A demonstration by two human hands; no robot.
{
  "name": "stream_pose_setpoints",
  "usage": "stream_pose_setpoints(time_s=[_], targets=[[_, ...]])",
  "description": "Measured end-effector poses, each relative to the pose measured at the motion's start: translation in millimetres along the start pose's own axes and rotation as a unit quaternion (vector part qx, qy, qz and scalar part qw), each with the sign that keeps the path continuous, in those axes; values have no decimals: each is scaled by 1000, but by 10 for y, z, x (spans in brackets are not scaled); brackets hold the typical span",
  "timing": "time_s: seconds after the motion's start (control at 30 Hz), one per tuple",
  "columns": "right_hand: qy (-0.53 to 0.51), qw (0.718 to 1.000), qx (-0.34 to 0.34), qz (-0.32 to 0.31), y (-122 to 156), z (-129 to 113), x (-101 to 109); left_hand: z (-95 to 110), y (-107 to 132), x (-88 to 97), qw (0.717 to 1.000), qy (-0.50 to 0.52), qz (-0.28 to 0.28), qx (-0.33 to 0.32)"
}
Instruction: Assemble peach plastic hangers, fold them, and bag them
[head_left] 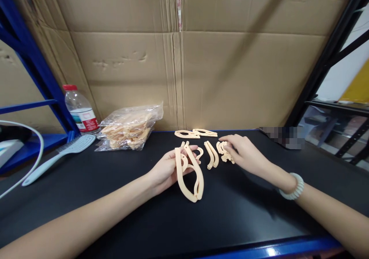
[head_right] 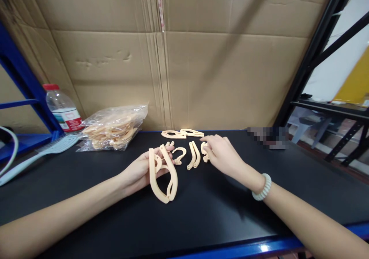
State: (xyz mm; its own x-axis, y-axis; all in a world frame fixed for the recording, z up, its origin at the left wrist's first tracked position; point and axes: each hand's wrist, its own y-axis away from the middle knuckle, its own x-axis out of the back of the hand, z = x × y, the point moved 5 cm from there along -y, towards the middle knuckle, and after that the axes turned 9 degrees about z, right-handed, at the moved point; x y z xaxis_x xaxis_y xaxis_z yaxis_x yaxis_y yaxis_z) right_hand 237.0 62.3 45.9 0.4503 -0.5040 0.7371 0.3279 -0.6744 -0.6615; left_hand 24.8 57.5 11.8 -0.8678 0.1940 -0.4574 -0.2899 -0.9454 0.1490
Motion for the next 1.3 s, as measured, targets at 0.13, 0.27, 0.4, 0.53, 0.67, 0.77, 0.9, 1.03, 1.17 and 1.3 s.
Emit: stream_pose_setpoints(time_s=[0.13, 0.27, 0.4, 0.53, 0.67, 0.77, 0.9, 1.03, 1.17, 1.3], targets=[[-108, 965, 239, 27, 143, -653, 147, -17, 8, 1, 1000, -5, 1, -12], [-73, 924, 376, -20, 319, -1016, 120, -36, 19, -2, 1000, -27, 6, -12], [-52, 921, 386, -21, 340, -1034, 68, -46, 15, 8, 1000, -20, 11, 3], [-42, 922, 384, 1, 325, -1005, 46, -50, 24, 8, 999, 39, 17, 32], [-16, 927, 373, 32, 326, -961, 17, -56, 66, -39, 1000, -16, 0, 1], [6, 939, 341, 43, 309, -894, 2, -45, 106, -66, 990, -126, -1, -68], [42, 957, 288, 10, 282, -795, -57, -3, 157, -93, 970, -210, 12, -122], [58, 963, 263, -6, 283, -748, -116, 16, 177, -99, 970, -210, 28, -120], [48, 960, 274, 16, 287, -771, -98, 6, 179, -89, 973, -198, 47, -105], [56, 951, 300, 46, 284, -814, -24, -7, 170, -47, 981, -157, 71, -89]])
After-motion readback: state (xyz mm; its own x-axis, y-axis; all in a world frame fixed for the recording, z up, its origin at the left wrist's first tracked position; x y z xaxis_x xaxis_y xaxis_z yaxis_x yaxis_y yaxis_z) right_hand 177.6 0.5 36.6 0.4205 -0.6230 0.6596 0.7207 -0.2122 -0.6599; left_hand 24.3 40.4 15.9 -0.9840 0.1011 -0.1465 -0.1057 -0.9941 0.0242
